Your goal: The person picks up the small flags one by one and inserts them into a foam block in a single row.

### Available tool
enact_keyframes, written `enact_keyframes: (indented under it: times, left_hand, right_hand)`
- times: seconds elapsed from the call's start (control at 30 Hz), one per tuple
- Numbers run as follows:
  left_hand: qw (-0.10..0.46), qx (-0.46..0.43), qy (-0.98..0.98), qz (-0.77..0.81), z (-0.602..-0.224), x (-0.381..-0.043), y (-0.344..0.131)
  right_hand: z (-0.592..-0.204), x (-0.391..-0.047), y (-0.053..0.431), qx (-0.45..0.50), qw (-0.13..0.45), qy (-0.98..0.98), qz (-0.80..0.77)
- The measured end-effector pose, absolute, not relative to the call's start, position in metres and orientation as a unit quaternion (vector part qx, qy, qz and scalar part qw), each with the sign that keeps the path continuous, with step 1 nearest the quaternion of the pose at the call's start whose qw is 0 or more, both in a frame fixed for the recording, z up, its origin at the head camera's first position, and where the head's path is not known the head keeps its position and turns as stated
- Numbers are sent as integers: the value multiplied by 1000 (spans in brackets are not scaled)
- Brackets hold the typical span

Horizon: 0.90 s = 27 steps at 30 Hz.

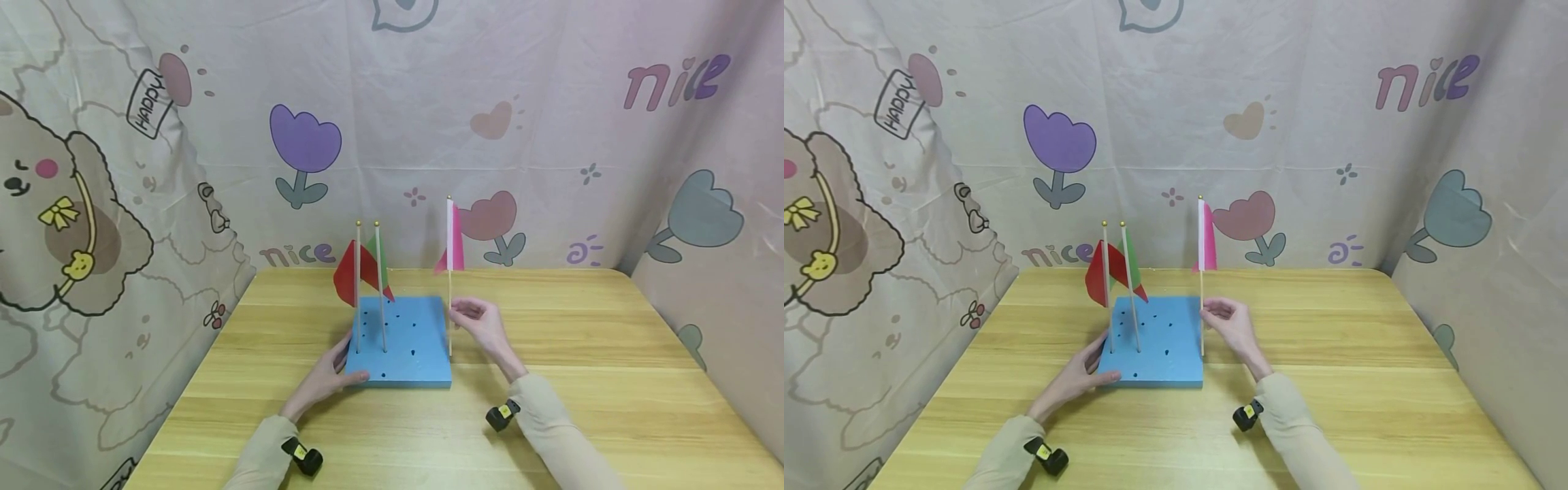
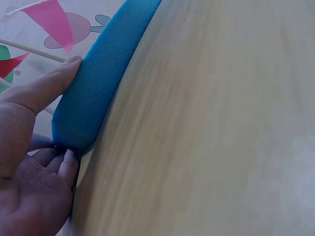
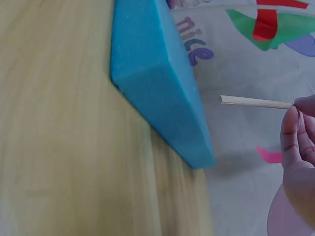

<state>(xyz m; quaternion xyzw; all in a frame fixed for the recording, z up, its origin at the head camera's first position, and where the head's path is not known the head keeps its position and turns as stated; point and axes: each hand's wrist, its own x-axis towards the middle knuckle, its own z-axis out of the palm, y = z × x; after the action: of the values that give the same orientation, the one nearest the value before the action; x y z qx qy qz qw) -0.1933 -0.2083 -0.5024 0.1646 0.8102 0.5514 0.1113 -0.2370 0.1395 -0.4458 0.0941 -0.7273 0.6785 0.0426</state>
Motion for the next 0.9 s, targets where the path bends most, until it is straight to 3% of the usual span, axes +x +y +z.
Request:
enact_keyframes:
  times: [0.9]
  left_hand:
    - [115, 161, 810, 552, -502, -193, -208]
  right_hand:
    - [-449, -240, 97, 162, 38, -724, 669]
